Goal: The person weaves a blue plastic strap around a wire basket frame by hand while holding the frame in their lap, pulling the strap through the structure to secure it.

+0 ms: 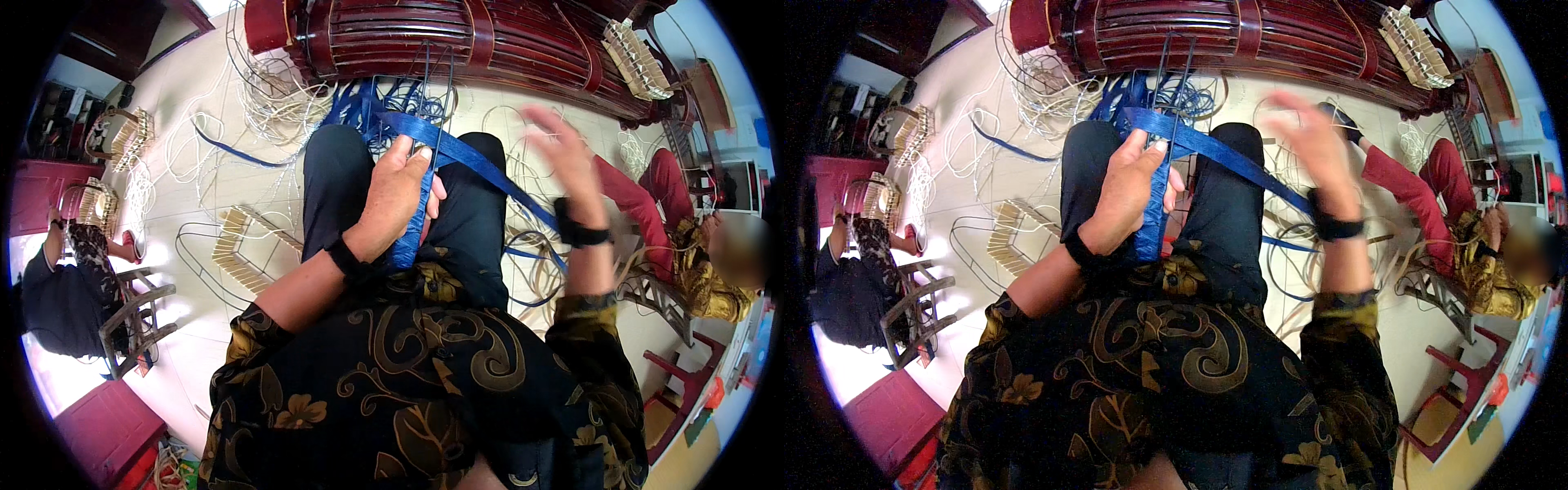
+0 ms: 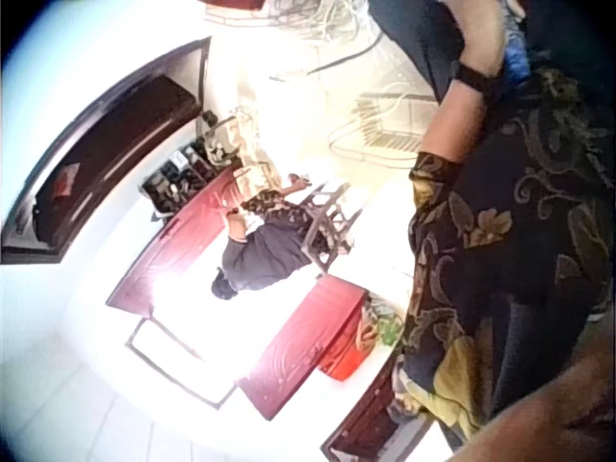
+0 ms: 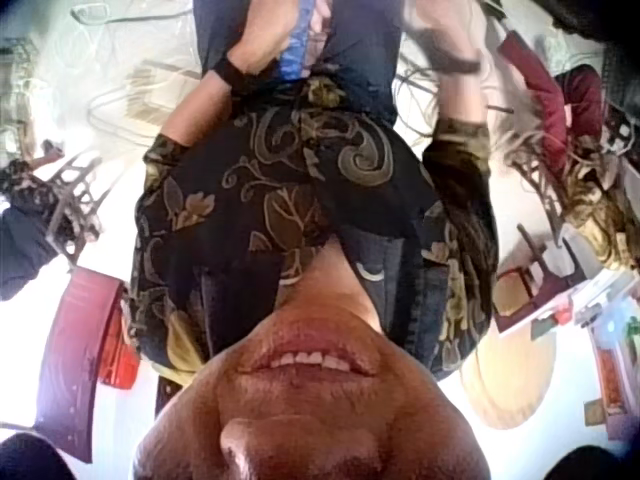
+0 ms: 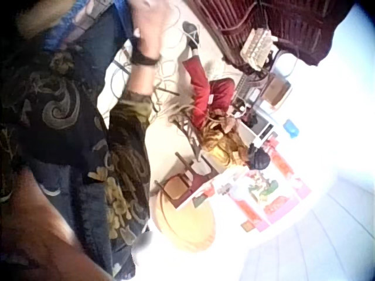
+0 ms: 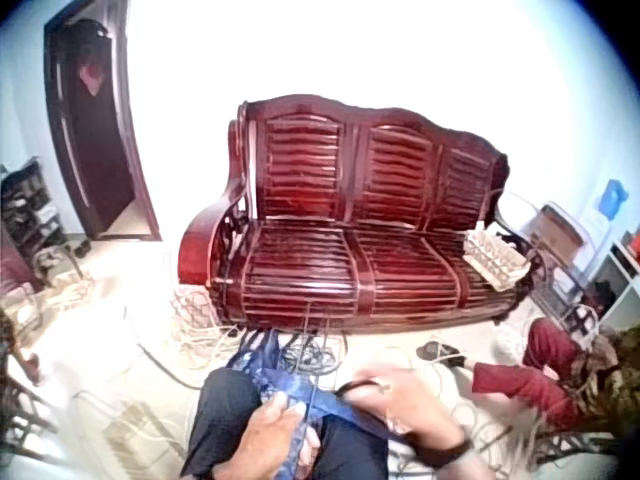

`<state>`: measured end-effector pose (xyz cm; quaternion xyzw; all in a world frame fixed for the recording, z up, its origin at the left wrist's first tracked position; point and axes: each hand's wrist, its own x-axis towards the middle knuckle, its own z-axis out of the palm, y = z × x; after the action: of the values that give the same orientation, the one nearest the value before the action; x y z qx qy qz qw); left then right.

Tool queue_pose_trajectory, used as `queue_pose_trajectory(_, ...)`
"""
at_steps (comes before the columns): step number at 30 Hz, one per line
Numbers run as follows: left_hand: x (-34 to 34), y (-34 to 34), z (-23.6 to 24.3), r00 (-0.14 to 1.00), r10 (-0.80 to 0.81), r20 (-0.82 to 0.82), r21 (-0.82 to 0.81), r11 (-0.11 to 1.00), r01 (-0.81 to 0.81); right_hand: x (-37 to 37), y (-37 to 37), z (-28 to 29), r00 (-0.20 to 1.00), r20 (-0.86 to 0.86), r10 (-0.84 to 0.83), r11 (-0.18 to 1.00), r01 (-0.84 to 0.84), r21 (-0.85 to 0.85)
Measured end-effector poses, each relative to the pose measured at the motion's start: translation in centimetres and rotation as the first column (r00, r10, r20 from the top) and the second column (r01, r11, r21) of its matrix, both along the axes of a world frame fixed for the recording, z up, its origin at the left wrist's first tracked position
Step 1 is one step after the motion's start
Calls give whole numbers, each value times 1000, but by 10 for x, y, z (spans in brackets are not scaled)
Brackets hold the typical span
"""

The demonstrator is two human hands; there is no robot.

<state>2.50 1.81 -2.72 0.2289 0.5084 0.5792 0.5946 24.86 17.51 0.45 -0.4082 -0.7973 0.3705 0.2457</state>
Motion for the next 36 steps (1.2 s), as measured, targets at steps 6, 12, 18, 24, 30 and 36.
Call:
queue_pose_trajectory(6, -8, -4, 0, 999, 34, -9, -9, 999, -34, -74, -26, -26, 958, -133, 254, 947, -274, -167)
queue_pose_trajectory(12, -7, -2, -2, 1000, 16, 11, 13, 1000, -16, 230, 48, -5, 737, 212, -642, 767, 614, 190)
queue_pose_trajectory(18, -2, 2, -10, 999, 34, 40, 16, 999, -35, 288, 29, 80, -5, 400, -917, 324, 575, 751)
queue_pose_trajectory(24, -1, 2, -10, 999, 23, 47, 41, 999, -25, 52, 32, -3, 980, 72, -186, 974, 174, 144)
queue_pose_trajectory(30, -4, 3, -7, 998, 64, 26, 25, 998, -65, -81, -22, -23, 953, -175, 246, 903, -291, -317)
queue_pose_trajectory(36, -9, -1, -5, 998, 56, 25, 12, 998, -57, 175, 54, -20, 932, 200, -302, 942, 259, 213)
